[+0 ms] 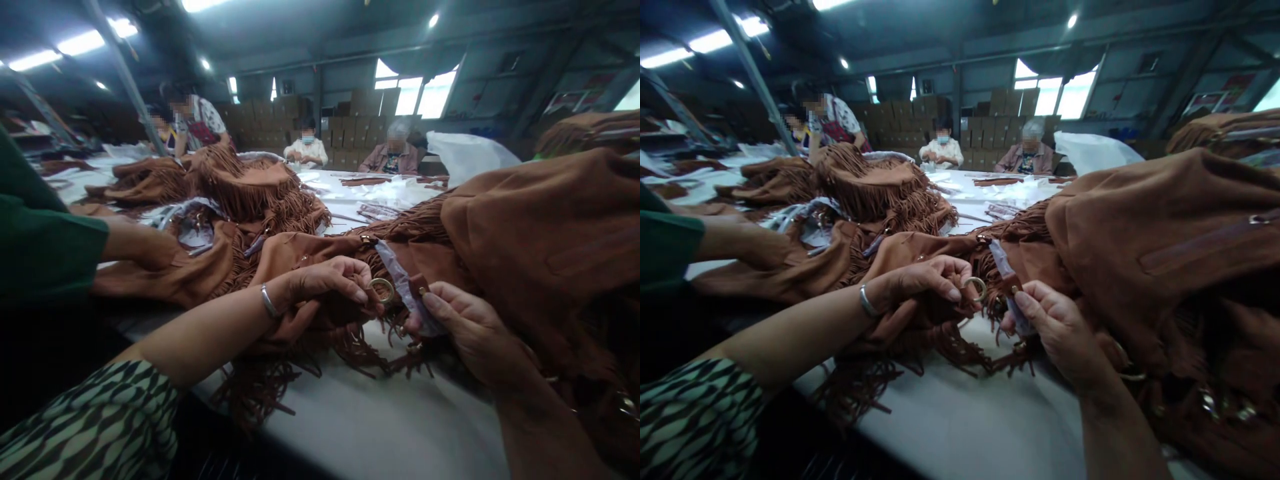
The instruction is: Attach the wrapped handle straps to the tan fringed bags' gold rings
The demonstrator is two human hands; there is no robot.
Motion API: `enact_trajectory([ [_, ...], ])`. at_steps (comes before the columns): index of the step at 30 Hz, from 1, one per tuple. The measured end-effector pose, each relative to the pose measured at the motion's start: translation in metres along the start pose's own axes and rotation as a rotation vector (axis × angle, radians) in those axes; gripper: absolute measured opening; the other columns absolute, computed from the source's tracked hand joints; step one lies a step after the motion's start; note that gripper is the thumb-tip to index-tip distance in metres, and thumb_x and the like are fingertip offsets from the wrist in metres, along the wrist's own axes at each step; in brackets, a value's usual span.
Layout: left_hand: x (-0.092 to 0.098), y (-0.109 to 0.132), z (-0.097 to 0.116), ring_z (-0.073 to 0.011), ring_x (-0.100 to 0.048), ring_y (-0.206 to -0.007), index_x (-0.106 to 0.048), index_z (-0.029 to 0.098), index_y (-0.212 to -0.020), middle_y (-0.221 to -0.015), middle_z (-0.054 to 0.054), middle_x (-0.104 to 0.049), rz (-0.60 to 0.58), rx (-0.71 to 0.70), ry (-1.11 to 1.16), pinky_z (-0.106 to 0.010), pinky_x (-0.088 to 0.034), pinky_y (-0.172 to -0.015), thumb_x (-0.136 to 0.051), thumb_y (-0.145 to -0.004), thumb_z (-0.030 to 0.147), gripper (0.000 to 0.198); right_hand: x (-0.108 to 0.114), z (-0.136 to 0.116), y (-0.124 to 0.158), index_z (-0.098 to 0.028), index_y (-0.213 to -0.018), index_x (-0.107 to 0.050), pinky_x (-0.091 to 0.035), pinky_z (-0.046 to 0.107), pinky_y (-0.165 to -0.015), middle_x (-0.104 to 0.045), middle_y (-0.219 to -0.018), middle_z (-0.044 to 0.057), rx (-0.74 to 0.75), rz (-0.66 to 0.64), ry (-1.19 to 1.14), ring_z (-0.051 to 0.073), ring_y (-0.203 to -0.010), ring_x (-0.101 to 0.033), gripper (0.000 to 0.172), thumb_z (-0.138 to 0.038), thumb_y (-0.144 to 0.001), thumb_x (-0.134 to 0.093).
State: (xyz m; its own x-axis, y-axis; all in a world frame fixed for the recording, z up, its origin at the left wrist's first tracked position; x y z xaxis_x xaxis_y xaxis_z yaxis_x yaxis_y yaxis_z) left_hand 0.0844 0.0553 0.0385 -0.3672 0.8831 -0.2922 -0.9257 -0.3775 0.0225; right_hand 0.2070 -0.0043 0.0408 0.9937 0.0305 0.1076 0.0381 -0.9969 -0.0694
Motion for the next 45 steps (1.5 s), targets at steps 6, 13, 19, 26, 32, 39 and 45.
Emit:
enact_trajectory([
  [6,0.007,-0.006,-0.007,-0.0103,-0.062,-0.066,-0.054,0.012,-0.075,-0.074,-0.002,-0.064,-0.015,-0.006,0.059,-0.023,-0.047,-0.07,-0.075,-0.062,0.013,0.025,-0.032,0.03,-0.011,-0.018,-0.073,-0.051,-0.034,0.017,-0.035,-0.052,-0.053,-0.004,-0.17,-0.014,-0.296,0.008,-0.04,-0.046,0.03,-0.044,-0.081,-0.063],
  [13,0.023,-0.013,-0.015,-0.0118,-0.061,-0.069,-0.055,0.012,-0.076,-0.081,-0.006,-0.066,0.002,-0.009,0.164,-0.024,-0.046,-0.069,-0.077,-0.063,0.02,0.027,-0.018,0.04,-0.015,-0.016,-0.076,-0.065,-0.047,0.02,-0.052,-0.049,-0.05,-0.006,-0.177,0.126,-0.476,0.005,-0.042,-0.046,0.02,-0.031,-0.07,-0.076],
  [19,0.025,-0.018,-0.023,-0.0097,-0.06,-0.068,-0.055,0.011,-0.075,-0.078,-0.004,-0.064,0.004,0.02,0.143,-0.021,-0.045,-0.067,-0.078,-0.063,0.02,0.028,-0.027,0.034,-0.016,-0.016,-0.068,-0.066,-0.044,0.022,-0.05,-0.053,-0.055,-0.003,-0.08,0.248,-0.418,0.008,-0.048,-0.049,0.023,-0.036,-0.067,-0.078],
  [26,0.016,-0.019,-0.031,-0.0063,-0.055,-0.061,-0.056,0.011,-0.074,-0.07,0.001,-0.06,-0.047,0.054,0.158,-0.018,-0.042,-0.062,-0.078,-0.066,0.023,0.026,-0.016,0.034,-0.007,-0.019,-0.078,-0.063,-0.04,0.024,-0.046,-0.054,-0.055,-0.003,0.033,0.429,-0.052,0.011,-0.047,-0.048,0.02,-0.038,-0.078,-0.067],
  [32,0.01,-0.026,-0.041,-0.0078,-0.054,-0.067,-0.062,0.011,-0.076,-0.073,0.0,-0.061,-0.066,0.118,0.069,-0.019,-0.042,-0.067,-0.069,-0.076,0.039,0.029,-0.019,0.0,-0.008,-0.02,-0.088,-0.063,-0.046,0.029,-0.06,-0.063,-0.07,0.003,0.204,0.185,0.557,0.018,-0.064,-0.06,0.016,-0.034,-0.088,-0.055],
  [39,0.002,-0.02,-0.047,-0.0097,-0.058,-0.078,-0.063,0.013,-0.085,-0.082,-0.001,-0.063,-0.148,0.192,0.115,-0.022,-0.045,-0.079,-0.075,-0.069,0.025,0.024,-0.018,0.0,-0.008,-0.02,-0.09,-0.064,-0.045,0.027,-0.058,-0.064,-0.073,0.002,0.204,0.123,0.566,0.018,-0.065,-0.059,0.018,-0.035,-0.089,-0.053],
  [45,0.002,-0.017,-0.052,-0.012,-0.063,-0.077,-0.064,0.011,-0.087,-0.082,-0.003,-0.066,-0.173,0.216,0.158,-0.025,-0.047,-0.083,-0.074,-0.062,0.011,0.027,-0.015,0.01,-0.008,-0.018,-0.074,-0.059,-0.04,0.022,-0.044,-0.051,-0.055,-0.002,0.103,0.168,0.416,0.011,-0.048,-0.047,0.023,-0.039,-0.085,-0.057],
])
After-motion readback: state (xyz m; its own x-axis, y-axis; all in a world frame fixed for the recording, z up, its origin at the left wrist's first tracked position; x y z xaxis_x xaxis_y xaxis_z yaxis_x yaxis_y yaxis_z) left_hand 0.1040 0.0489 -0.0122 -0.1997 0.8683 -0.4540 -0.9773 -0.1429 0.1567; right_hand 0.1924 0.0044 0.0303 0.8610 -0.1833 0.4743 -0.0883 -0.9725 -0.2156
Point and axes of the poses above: each hand's wrist, its own y-axis away from the middle knuckle, its own x-axis out of the back of the hand, z = x × y, the point moved 9 cm from there along -y, towards the middle knuckle
